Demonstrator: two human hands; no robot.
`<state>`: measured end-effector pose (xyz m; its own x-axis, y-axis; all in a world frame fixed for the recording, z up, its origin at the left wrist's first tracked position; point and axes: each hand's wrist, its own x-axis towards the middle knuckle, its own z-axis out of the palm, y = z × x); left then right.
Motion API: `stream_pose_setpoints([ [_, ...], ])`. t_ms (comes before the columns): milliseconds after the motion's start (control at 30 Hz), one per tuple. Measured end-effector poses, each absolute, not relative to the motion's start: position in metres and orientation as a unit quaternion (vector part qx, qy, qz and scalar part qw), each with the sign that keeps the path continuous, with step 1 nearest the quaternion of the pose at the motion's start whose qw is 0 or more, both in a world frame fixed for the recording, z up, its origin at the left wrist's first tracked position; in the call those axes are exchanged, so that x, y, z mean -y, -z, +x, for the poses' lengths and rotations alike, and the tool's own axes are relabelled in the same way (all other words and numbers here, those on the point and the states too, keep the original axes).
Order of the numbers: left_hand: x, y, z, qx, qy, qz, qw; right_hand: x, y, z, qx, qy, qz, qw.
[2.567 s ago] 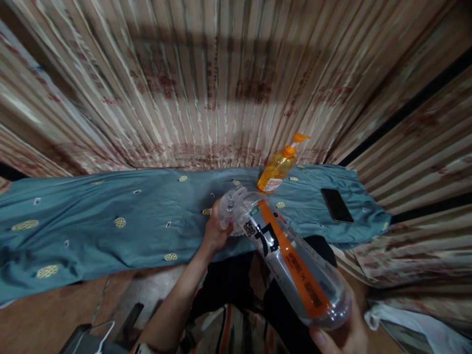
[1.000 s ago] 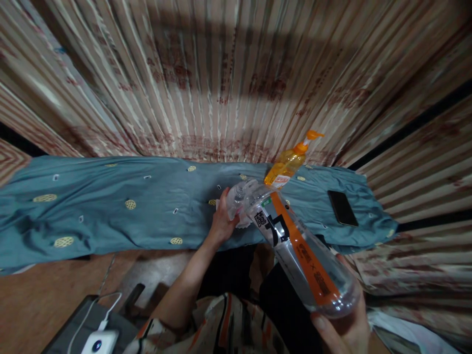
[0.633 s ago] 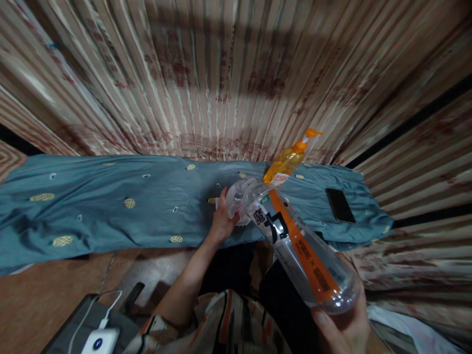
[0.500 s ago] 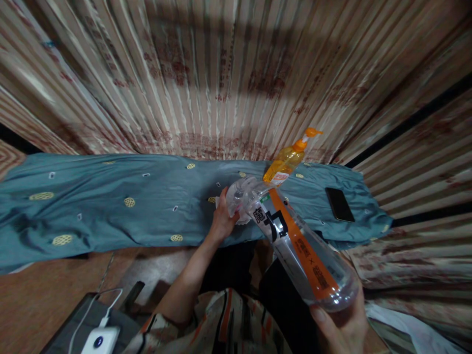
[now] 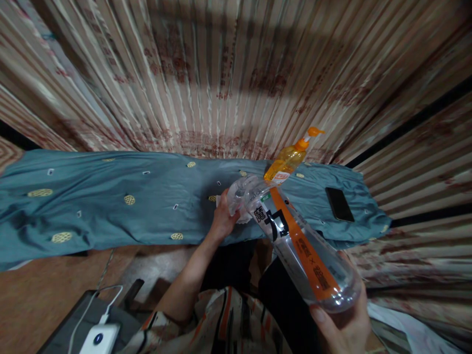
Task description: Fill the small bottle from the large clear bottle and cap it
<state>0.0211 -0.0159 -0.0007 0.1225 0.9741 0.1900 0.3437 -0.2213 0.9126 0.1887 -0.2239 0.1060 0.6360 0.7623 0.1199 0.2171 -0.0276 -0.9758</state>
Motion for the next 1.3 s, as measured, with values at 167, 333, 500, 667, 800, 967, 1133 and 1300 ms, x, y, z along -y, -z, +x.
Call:
stream_pose_setpoints([
  [167, 0.0161, 0.0029, 0.0213, -0.508, -0.430, 0.651, 0.365, 0.2237, -0.1069, 0.1888, 0.363, -0.233, -0.689, 0.583],
  [333, 0.0173, -0.0009, 0.0212, -0.508, -0.428, 0.650, 0.371, 0.2234, -0.1076, 0.1883, 0.344, -0.234, -0.690, 0.593],
  [500, 0.0165, -0.0001, 0.0216, -0.510, -0.432, 0.647, 0.369, 0.2246, -0.1060, 0.1898, 0.356, -0.222, -0.698, 0.581],
  [667, 0.0156, 0.0031, 0.0210, -0.502, -0.436, 0.648, 0.370, 0.2250, -0.1056, 0.1894, 0.339, -0.234, -0.694, 0.591],
  [800, 0.0164, 0.0030, 0.0206, -0.513, -0.428, 0.647, 0.368, 0.2247, -0.1064, 0.1887, 0.337, -0.236, -0.695, 0.590],
  [967, 0.0174, -0.0013, 0.0214, -0.519, -0.421, 0.645, 0.370, 0.2246, -0.1097, 0.1870, 0.332, -0.244, -0.696, 0.588],
  [1133, 0.0183, -0.0054, 0.0218, -0.527, -0.411, 0.643, 0.374, 0.2237, -0.1075, 0.1874, 0.320, -0.246, -0.692, 0.599],
  [1300, 0.0170, -0.0013, 0.0213, -0.530, -0.410, 0.642, 0.372, 0.2253, -0.1011, 0.1931, 0.333, -0.226, -0.684, 0.608],
])
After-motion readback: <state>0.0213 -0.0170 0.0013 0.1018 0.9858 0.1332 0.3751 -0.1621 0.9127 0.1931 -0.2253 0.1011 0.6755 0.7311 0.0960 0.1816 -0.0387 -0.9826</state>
